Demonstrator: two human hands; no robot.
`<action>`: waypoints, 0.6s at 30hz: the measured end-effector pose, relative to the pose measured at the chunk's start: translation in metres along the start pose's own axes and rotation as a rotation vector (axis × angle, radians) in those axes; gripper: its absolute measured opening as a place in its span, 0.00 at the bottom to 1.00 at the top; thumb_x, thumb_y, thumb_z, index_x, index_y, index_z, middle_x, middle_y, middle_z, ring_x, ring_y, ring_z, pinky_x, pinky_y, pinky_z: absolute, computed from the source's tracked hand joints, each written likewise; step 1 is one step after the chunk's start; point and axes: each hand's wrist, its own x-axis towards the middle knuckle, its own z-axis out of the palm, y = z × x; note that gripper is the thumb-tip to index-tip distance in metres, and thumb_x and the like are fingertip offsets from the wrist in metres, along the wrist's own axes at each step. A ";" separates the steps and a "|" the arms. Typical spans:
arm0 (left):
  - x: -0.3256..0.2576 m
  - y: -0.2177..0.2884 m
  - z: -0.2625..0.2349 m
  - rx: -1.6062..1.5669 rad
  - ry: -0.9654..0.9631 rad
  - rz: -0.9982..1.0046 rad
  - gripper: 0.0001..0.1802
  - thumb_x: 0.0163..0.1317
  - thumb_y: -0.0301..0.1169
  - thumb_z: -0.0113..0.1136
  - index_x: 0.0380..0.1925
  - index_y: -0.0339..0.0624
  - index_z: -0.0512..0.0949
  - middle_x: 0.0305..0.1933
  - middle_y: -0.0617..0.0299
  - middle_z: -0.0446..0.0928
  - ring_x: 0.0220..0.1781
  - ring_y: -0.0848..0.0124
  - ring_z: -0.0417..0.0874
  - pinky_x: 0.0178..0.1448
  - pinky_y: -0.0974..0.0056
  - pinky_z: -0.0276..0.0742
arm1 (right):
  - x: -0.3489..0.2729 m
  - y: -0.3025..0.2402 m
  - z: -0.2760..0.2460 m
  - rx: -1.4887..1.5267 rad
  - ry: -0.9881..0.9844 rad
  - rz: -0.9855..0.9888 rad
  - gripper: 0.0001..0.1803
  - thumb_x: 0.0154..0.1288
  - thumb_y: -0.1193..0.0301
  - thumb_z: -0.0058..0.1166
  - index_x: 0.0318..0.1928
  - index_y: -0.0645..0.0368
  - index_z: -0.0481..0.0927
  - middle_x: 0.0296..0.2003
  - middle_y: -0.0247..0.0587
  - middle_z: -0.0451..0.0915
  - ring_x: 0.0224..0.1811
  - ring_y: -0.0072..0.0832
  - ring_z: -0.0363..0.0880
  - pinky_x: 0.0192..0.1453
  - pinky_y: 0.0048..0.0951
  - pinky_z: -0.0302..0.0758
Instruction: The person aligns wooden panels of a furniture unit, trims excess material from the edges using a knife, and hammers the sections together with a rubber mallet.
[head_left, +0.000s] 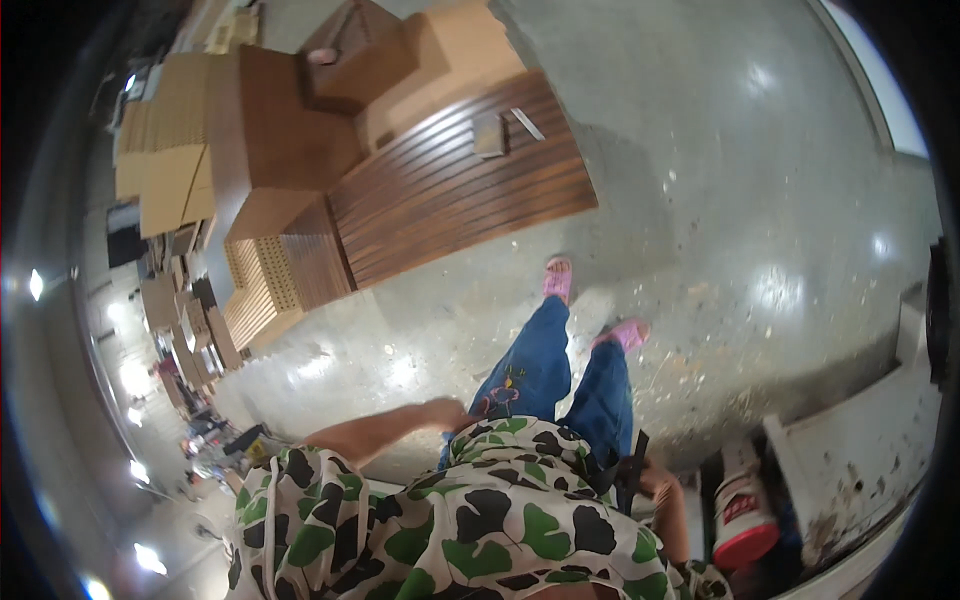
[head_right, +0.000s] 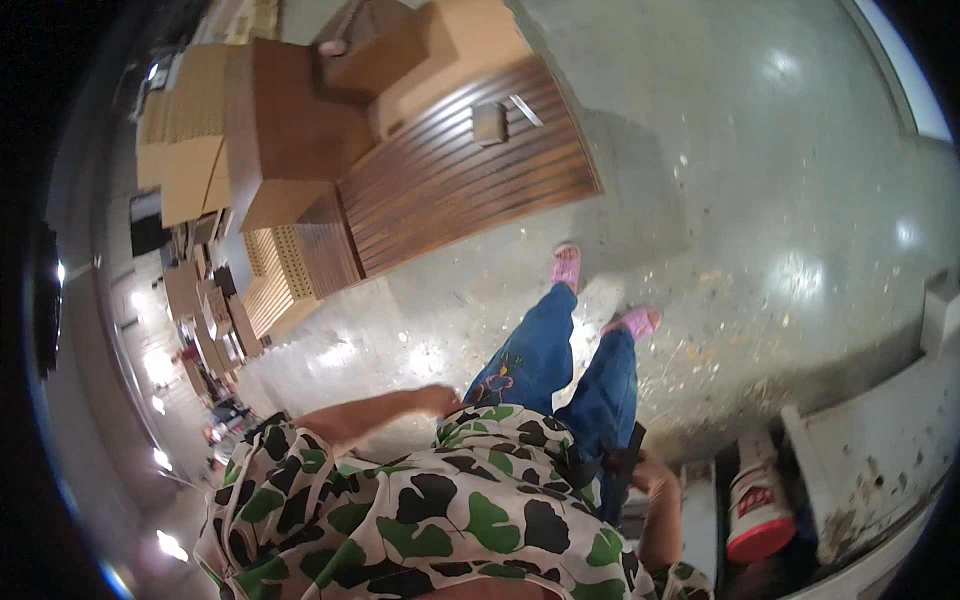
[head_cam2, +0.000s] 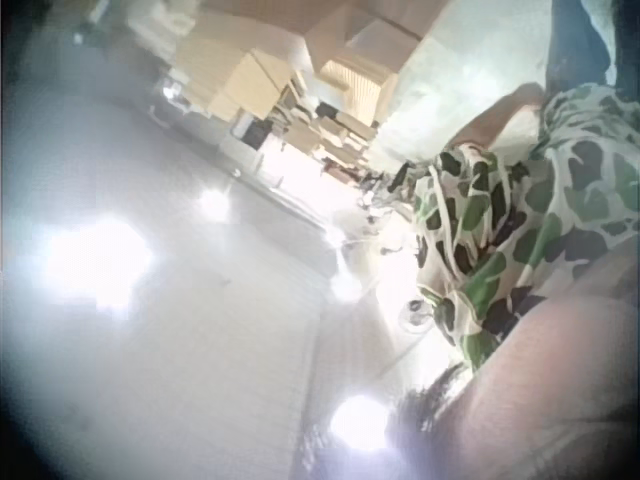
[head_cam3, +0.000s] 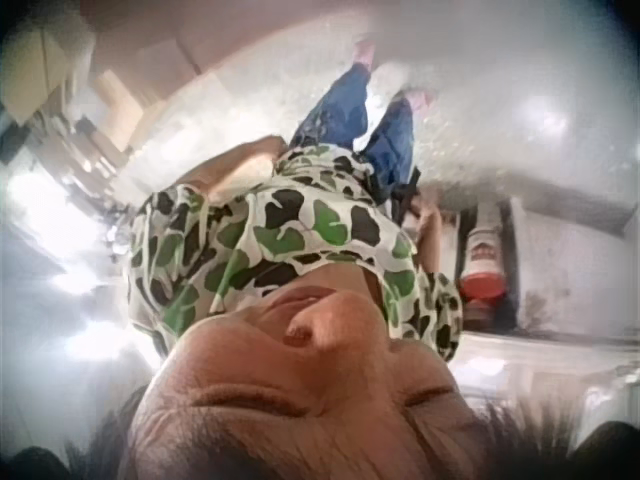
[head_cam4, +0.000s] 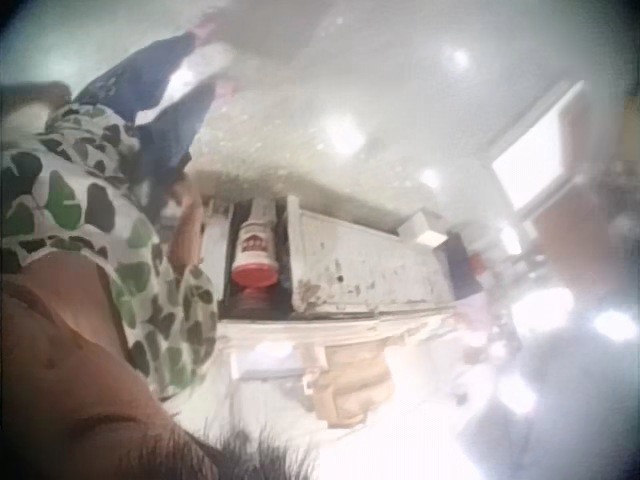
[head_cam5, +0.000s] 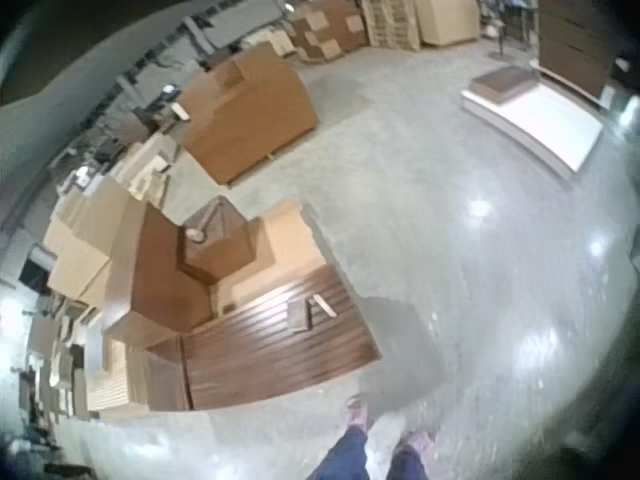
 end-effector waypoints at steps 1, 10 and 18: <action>-0.010 0.021 -0.032 0.048 0.070 0.025 0.43 0.61 0.69 0.36 0.28 0.39 0.83 0.32 0.47 0.81 0.36 0.52 0.81 0.47 0.50 0.74 | 0.006 -0.011 -0.003 -0.090 -0.013 0.010 0.11 0.57 0.73 0.57 0.40 0.66 0.79 0.31 0.44 0.81 0.32 0.32 0.81 0.37 0.32 0.77; 0.138 0.119 -0.353 0.407 1.491 0.472 0.30 0.65 0.46 0.52 0.62 0.40 0.65 0.68 0.44 0.59 0.70 0.50 0.59 0.67 0.48 0.59 | 0.143 -0.116 -0.065 0.075 0.950 -0.543 0.09 0.70 0.70 0.44 0.39 0.65 0.69 0.23 0.42 0.79 0.23 0.24 0.76 0.25 0.25 0.72; 0.216 0.133 -0.412 0.578 1.453 0.466 0.40 0.63 0.52 0.51 0.68 0.39 0.55 0.73 0.43 0.48 0.75 0.47 0.46 0.75 0.46 0.40 | 0.275 -0.247 -0.061 -0.177 0.684 -0.695 0.08 0.69 0.70 0.46 0.35 0.63 0.71 0.27 0.44 0.81 0.27 0.29 0.81 0.31 0.31 0.76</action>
